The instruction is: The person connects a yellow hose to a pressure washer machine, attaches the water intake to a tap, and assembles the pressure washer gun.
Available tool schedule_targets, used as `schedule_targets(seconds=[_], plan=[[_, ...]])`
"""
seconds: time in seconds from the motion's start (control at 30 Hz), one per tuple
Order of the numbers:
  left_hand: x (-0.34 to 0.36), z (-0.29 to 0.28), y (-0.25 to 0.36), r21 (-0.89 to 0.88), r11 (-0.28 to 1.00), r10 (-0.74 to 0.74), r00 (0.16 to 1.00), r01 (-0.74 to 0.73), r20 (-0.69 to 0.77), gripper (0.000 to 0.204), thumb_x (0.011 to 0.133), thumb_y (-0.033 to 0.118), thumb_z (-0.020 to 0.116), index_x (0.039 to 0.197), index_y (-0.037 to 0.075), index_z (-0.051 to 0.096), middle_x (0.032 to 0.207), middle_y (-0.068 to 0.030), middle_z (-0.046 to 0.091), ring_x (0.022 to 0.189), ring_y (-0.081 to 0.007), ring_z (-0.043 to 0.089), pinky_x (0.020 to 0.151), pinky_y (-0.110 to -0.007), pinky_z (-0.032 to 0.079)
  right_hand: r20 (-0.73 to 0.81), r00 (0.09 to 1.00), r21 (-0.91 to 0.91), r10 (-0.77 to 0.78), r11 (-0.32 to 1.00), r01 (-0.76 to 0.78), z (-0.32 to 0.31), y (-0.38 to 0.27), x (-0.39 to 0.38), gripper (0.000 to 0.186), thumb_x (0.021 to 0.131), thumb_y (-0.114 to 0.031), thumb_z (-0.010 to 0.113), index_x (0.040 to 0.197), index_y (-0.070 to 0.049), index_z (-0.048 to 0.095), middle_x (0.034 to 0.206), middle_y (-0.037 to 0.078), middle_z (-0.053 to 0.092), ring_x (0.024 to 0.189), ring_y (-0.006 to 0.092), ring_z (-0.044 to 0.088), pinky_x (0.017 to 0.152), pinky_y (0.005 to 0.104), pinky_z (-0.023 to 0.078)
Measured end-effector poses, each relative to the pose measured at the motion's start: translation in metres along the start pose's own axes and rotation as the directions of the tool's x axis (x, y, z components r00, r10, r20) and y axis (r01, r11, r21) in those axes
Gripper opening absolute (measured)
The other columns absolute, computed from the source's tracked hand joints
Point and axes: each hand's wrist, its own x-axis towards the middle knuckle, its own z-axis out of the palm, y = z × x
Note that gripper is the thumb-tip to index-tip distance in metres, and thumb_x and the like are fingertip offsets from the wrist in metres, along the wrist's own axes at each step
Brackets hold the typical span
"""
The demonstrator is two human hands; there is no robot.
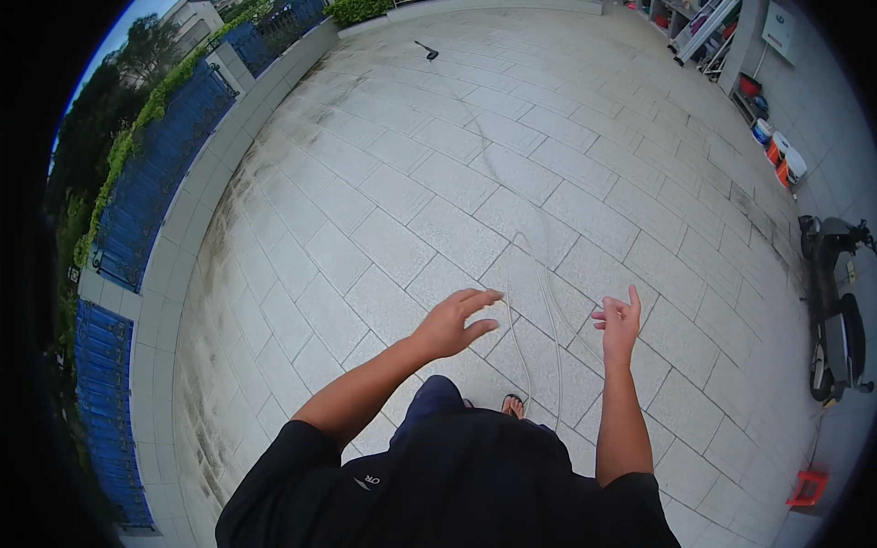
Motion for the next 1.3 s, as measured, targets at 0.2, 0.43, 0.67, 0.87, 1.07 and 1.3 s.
schedule_targets(seconds=[0.2, 0.43, 0.67, 0.87, 1.07, 1.3], plan=[[-0.147, -0.072, -0.299, 0.112, 0.346, -0.914, 0.362, 0.931, -0.183, 0.059, 0.086, 0.044, 0.070, 0.128, 0.004, 0.065, 0.110, -0.0215, 0.071, 0.104, -0.0351, 0.068, 0.089, -0.044, 0.054, 0.180, 0.944, -0.943, 0.275, 0.321, 0.086, -0.169, 0.200, 0.209, 0.039, 0.083, -0.031, 0.072, 0.108, -0.001, 0.068, 0.078, 0.014, 0.070, 0.060, 0.0232, 0.068, 0.055, 0.0390, 0.054], [-0.140, -0.130, -0.430, 0.409, 0.261, -0.950, 0.157, 0.874, 0.271, 0.071, 0.083, 0.062, 0.067, 0.134, 0.013, 0.063, 0.132, -0.0181, 0.063, 0.123, -0.0352, 0.059, 0.105, -0.043, 0.046, 0.000, 0.481, -0.924, 0.877, 0.184, -0.334, 0.044, 0.128, 0.172, 0.035, 0.089, -0.030, 0.075, 0.095, 0.004, 0.069, 0.090, 0.018, 0.072, 0.067, 0.0275, 0.070, 0.056, 0.0408, 0.056], [0.263, -0.216, -0.589, 0.324, 0.778, -0.625, 0.611, 0.537, 0.486, 0.058, 0.090, 0.043, 0.067, 0.137, 0.011, 0.056, 0.115, -0.0177, 0.069, 0.108, -0.0371, 0.064, 0.092, -0.046, 0.051, 0.021, 0.373, -0.496, 0.928, 0.334, -0.801, 0.170, 0.205, 0.350, 0.022, 0.091, -0.028, 0.063, 0.092, -0.007, 0.064, 0.076, 0.010, 0.065, 0.058, 0.0211, 0.061, 0.051, 0.0391, 0.051], [0.503, -0.285, -0.707, 0.032, 0.822, -0.569, 0.820, 0.568, 0.065, 0.049, 0.091, 0.032, 0.068, 0.134, 0.009, 0.059, 0.100, -0.0136, 0.073, 0.087, -0.0269, 0.070, 0.077, -0.039, 0.055, -0.022, 0.508, -0.899, 0.861, 0.205, -0.386, 0.248, 0.206, 0.541, 0.024, 0.089, -0.026, 0.069, 0.090, -0.002, 0.066, 0.078, 0.013, 0.068, 0.060, 0.0242, 0.064, 0.052, 0.0389, 0.050], [0.478, -0.281, -0.860, -0.061, 0.217, -0.922, 0.226, 0.974, 0.315, 0.052, 0.095, 0.038, 0.061, 0.137, 0.008, 0.058, 0.103, -0.0144, 0.073, 0.101, -0.0273, 0.070, 0.084, -0.038, 0.054, 0.019, 0.641, -0.999, 0.767, 0.044, -0.022, 0.484, 0.165, 0.820, 0.038, 0.081, -0.035, 0.075, 0.095, 0.000, 0.073, 0.099, 0.024, 0.071, 0.092, 0.0355, 0.070, 0.079, 0.0434, 0.055], [0.459, -0.204, -0.983, 0.077, 0.359, -0.716, 0.221, 0.930, 0.662, 0.060, 0.092, 0.051, 0.059, 0.137, 0.011, 0.058, 0.128, -0.0194, 0.065, 0.116, -0.0361, 0.062, 0.101, -0.045, 0.047, 0.577, 0.740, -0.677, 0.346, 0.709, 0.197, 0.847, 0.039, 1.077, 0.045, 0.088, -0.028, 0.069, 0.124, -0.001, 0.063, 0.096, 0.014, 0.073, 0.086, 0.0225, 0.070, 0.077, 0.0355, 0.055]])
